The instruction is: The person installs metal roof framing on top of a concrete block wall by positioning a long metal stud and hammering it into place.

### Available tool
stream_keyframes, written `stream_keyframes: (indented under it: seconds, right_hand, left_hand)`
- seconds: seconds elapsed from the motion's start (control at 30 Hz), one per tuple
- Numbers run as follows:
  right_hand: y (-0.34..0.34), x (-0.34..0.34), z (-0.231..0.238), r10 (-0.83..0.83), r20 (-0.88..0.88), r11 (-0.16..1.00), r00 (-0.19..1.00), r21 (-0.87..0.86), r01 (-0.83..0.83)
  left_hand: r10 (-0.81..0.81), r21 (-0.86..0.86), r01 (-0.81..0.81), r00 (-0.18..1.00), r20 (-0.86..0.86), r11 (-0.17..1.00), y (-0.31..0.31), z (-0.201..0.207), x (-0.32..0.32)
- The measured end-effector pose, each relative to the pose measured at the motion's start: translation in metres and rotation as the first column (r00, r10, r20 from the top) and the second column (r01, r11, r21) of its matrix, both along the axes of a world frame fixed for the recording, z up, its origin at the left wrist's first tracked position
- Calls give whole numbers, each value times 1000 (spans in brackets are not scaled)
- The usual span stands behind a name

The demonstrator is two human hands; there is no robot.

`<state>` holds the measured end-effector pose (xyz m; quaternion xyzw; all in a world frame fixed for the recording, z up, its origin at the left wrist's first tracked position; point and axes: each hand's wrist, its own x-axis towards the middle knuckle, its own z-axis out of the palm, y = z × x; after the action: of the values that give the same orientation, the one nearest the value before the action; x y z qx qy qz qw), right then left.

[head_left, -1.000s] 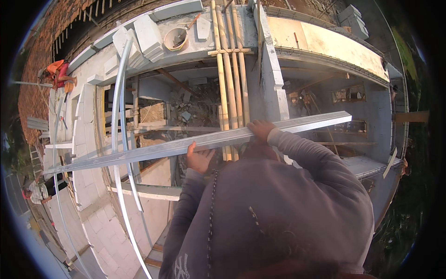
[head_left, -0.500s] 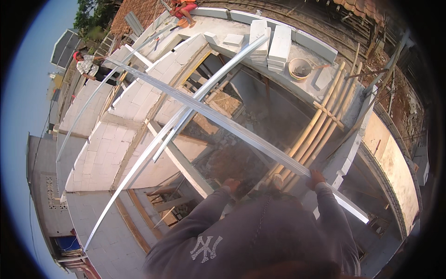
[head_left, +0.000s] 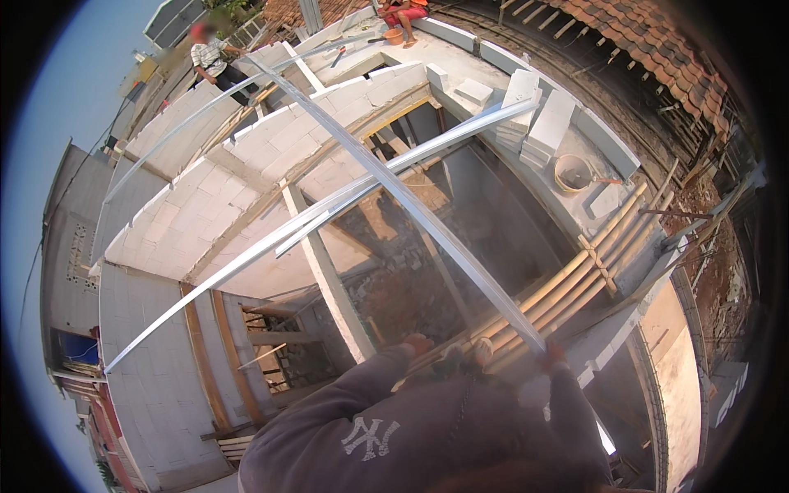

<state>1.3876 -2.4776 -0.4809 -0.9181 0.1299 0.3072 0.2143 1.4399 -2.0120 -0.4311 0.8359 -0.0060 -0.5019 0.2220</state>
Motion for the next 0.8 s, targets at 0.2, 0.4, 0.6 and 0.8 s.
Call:
stream_keyframes:
  seconds: [0.2, 0.4, 0.6, 0.8]
  right_hand:
    - [19, -1, 4, 58, -18, 994, 998, 91, -56]
    - [33, -10, -15, -29, 17, 997, 999, 68, 28]
    - [36, -4, 4, -1, 36, 996, 999, 89, -2]
    - [45, -21, 63, 12, 94, 997, 995, 71, -19]
  left_hand:
    - [363, -79, -355, 921, 142, 931, 9, -31, -18]
    - [136, 76, -129, 987, -86, 989, 22, 17, 0]
    - [499, -35, -519, 835, -232, 854, 40, -8, -12]
    - [769, -420, -904, 327, -549, 84, 16, 24, 84]
